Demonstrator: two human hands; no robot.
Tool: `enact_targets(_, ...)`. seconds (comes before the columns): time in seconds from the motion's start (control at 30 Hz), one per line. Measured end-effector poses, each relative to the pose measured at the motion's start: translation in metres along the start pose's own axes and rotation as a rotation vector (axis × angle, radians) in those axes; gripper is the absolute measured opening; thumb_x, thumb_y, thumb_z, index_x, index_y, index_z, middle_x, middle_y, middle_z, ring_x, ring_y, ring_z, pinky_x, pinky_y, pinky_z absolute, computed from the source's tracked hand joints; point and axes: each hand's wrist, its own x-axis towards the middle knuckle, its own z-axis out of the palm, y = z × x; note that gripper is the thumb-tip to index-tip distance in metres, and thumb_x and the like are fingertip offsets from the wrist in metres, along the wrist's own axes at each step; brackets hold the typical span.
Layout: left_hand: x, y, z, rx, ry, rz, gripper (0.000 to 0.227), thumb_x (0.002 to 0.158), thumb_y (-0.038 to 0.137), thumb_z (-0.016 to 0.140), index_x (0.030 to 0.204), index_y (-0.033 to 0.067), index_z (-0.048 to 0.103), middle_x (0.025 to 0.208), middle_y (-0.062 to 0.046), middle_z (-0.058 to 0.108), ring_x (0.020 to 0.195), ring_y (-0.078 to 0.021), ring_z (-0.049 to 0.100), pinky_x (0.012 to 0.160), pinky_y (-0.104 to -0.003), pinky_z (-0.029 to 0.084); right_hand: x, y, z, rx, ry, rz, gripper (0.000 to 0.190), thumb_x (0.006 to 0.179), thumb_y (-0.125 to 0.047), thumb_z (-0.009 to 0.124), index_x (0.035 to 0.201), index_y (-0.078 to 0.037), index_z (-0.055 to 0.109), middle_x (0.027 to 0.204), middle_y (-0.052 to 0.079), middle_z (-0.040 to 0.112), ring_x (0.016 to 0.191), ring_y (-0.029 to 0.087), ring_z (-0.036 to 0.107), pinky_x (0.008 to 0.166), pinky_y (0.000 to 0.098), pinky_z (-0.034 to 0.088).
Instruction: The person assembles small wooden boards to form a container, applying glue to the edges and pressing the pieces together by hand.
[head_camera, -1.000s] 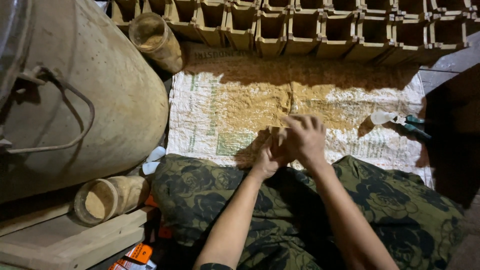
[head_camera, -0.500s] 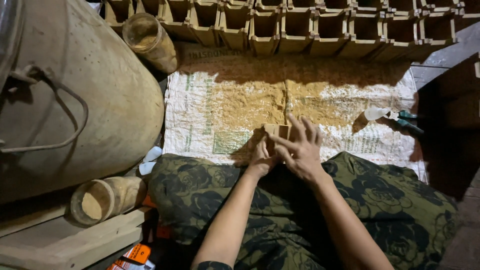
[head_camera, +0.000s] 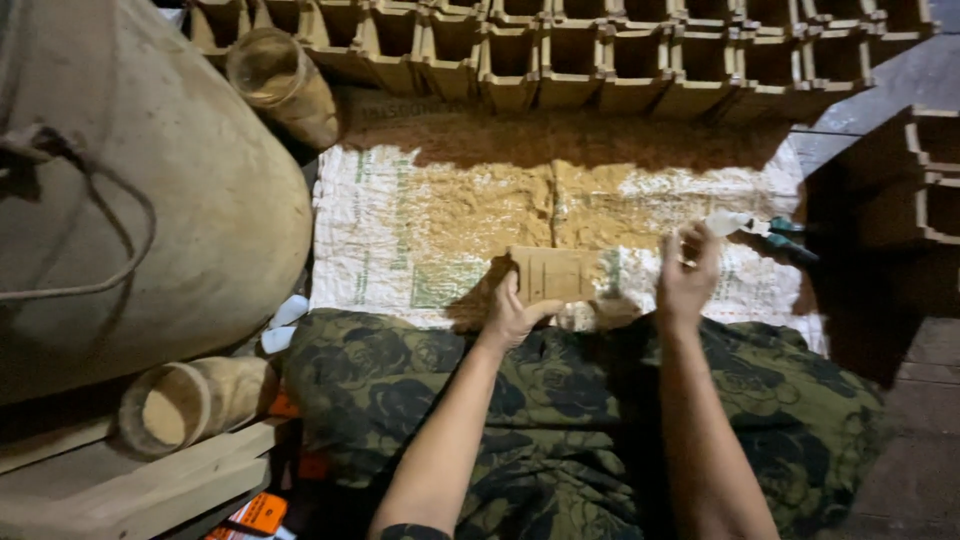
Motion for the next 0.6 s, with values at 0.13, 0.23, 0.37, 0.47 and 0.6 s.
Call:
enact_targets(0.13,-0.003,-0.008,0.003,-0.014,0.041,0.062,0.059,0.051,0.02,0.102,0.097,0.0041,0.068,0.091,-0.017,0.072,0.091,-0.0263,0.071,0.081,-0.039,0.058,0.038,0.11,-0.034,-0.084,0.204,0.007,0.058,0.089,-0.008,0.088,0.137,-0.009,0.055,0.113,0.017,0.067,0.093,0.033,0.067,0.076,0.0373,0.057)
enact_targets(0.23,-0.018,0.006,0.005,-0.119,0.074,0.054,0.056,0.053,0.012,0.101,0.097,0.0007,0.068,0.092,-0.017,0.073,0.091,-0.0211,0.069,0.081,-0.038,0.057,0.057,0.133,-0.043,-0.177,0.197,0.078,0.076,0.075,-0.011,0.094,0.14,-0.011,0.055,0.119,0.018,0.056,0.102,0.033,0.066,0.081,0.0356,0.061)
enact_targets(0.37,-0.026,0.011,0.006,-0.293,0.004,-0.055,0.057,0.06,0.006,0.099,0.107,0.0026,0.067,0.098,-0.016,0.075,0.087,-0.0185,0.07,0.076,-0.035,0.061,0.068,0.126,-0.034,-0.434,0.061,-0.011,0.045,0.082,-0.014,0.089,0.119,-0.006,0.063,0.098,0.022,0.059,0.087,0.044,0.07,0.077,0.0468,0.059)
enact_targets(0.47,-0.038,0.044,0.012,-0.264,-0.013,-0.148,0.084,0.069,0.02,0.095,0.131,-0.0059,0.045,0.126,-0.03,0.053,0.116,-0.0353,0.05,0.099,-0.047,0.044,0.06,0.125,-0.034,-0.518,-0.013,-0.054,0.016,0.097,-0.023,0.075,0.098,-0.01,0.067,0.086,0.02,0.064,0.084,0.045,0.069,0.075,0.0525,0.056)
enact_targets(0.6,-0.032,-0.008,0.008,-0.351,-0.034,-0.127,0.071,0.073,0.016,0.094,0.133,0.0024,0.058,0.122,-0.02,0.068,0.111,-0.0248,0.065,0.094,-0.042,0.056,0.023,0.032,-0.042,-0.241,-0.151,0.034,0.008,0.106,-0.008,0.051,0.109,-0.012,0.058,0.095,0.022,0.07,0.097,0.05,0.067,0.085,0.0576,0.051)
